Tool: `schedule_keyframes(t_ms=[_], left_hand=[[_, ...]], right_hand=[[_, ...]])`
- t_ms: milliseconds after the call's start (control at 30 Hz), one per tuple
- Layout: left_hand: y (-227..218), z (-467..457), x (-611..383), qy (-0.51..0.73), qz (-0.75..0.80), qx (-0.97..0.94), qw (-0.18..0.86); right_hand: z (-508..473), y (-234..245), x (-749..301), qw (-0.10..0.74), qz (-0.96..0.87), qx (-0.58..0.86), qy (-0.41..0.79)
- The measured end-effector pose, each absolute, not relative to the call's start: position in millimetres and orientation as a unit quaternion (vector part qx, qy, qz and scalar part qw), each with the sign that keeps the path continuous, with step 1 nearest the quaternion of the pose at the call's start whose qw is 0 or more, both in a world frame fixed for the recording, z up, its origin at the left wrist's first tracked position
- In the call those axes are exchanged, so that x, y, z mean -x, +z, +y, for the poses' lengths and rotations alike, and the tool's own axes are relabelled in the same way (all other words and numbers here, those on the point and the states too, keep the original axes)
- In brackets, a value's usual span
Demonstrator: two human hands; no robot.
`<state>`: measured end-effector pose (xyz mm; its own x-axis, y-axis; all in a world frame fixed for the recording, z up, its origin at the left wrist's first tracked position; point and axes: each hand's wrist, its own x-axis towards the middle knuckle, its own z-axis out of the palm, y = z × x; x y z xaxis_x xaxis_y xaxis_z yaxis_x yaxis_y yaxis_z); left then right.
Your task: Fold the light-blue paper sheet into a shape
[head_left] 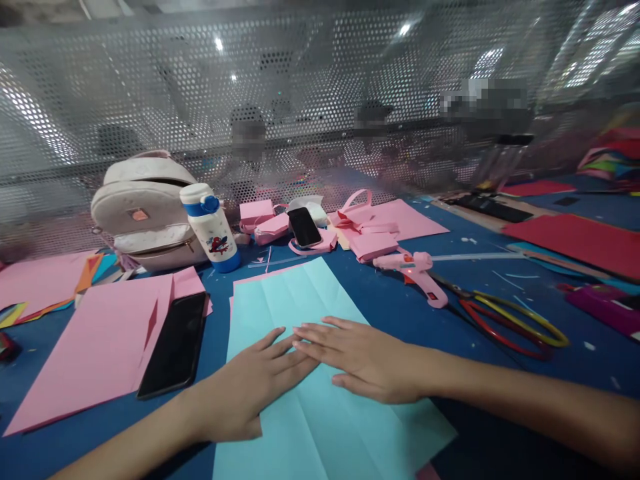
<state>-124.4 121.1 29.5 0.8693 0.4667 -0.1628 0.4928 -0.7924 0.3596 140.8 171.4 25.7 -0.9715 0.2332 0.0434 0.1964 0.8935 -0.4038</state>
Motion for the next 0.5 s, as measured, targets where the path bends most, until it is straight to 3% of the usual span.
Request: schedule_keyframes(t_ms=[500], left_hand=[[41.0, 74.0, 158.3, -0.006, 0.342, -0.919, 0.197]], right_hand=[[155.7, 23.4, -184.3, 0.017, -0.96, 0.24, 0.144]])
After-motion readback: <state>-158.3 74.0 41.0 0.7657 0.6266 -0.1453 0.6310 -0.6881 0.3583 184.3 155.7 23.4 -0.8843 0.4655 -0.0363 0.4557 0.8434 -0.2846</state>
